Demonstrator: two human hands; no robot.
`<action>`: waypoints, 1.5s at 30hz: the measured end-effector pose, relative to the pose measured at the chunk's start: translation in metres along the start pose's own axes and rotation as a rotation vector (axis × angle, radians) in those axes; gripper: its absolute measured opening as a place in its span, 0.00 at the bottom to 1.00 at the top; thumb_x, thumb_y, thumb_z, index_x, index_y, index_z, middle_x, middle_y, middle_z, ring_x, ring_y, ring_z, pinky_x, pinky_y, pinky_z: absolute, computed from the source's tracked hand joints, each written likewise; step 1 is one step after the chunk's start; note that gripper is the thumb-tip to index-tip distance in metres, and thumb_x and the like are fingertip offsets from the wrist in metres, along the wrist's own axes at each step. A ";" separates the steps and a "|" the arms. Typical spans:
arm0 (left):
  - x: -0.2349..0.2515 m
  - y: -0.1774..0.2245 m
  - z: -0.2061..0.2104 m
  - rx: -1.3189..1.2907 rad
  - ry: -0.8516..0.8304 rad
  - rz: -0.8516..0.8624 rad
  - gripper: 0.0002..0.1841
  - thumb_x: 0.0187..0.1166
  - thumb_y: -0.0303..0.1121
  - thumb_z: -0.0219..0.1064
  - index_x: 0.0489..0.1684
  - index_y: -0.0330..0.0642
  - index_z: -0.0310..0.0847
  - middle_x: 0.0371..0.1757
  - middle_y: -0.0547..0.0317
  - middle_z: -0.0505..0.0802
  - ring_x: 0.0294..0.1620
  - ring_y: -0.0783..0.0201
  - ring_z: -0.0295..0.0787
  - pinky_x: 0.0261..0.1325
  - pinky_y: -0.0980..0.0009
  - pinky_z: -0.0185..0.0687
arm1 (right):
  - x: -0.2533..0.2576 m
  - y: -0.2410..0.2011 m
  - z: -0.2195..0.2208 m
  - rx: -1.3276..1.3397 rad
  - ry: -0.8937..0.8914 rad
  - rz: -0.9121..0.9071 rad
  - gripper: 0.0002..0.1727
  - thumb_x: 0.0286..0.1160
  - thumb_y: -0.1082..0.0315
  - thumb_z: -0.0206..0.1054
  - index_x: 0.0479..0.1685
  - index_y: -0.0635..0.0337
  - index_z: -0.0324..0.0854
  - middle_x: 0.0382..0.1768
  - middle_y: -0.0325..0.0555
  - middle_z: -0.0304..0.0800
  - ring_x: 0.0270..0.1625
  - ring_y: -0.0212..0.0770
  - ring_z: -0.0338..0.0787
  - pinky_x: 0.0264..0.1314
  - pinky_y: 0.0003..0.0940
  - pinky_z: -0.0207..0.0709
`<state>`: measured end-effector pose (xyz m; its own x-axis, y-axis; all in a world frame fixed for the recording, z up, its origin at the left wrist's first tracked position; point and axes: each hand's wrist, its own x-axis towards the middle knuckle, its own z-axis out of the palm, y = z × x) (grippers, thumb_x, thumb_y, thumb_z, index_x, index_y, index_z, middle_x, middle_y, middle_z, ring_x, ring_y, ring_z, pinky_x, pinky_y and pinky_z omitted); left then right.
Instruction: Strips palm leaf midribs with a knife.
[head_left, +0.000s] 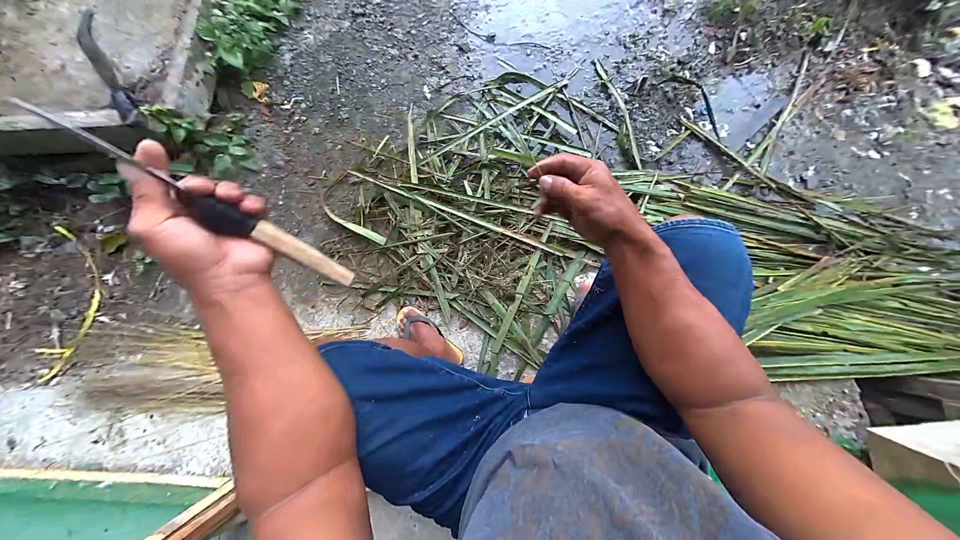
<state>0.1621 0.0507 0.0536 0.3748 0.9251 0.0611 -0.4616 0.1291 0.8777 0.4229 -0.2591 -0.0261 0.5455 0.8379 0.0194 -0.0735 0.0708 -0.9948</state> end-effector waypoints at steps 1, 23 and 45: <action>-0.005 -0.001 0.002 0.036 -0.016 -0.008 0.22 0.96 0.51 0.36 0.53 0.57 0.79 0.21 0.70 0.83 0.20 0.71 0.82 0.25 0.73 0.83 | 0.002 0.002 0.002 0.025 0.036 -0.042 0.12 0.81 0.73 0.60 0.55 0.64 0.84 0.37 0.39 0.89 0.34 0.32 0.88 0.45 0.35 0.88; -0.067 -0.095 0.069 0.095 -0.307 -0.436 0.16 0.96 0.43 0.42 0.67 0.54 0.75 0.20 0.68 0.82 0.18 0.70 0.83 0.22 0.74 0.85 | 0.009 -0.004 0.035 0.453 0.124 -0.098 0.12 0.89 0.72 0.53 0.51 0.62 0.84 0.42 0.48 0.96 0.35 0.35 0.95 0.38 0.29 0.90; -0.082 -0.100 0.092 0.080 -0.484 -0.482 0.19 0.96 0.41 0.43 0.73 0.50 0.75 0.19 0.66 0.83 0.17 0.70 0.82 0.22 0.74 0.84 | 0.008 -0.001 0.043 0.377 -0.007 -0.219 0.14 0.88 0.73 0.52 0.53 0.63 0.86 0.48 0.48 0.96 0.39 0.33 0.94 0.41 0.27 0.89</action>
<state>0.2517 -0.0707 0.0048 0.8489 0.5050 -0.1560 -0.0994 0.4424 0.8913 0.3918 -0.2290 -0.0209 0.5766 0.7846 0.2281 -0.2571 0.4392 -0.8608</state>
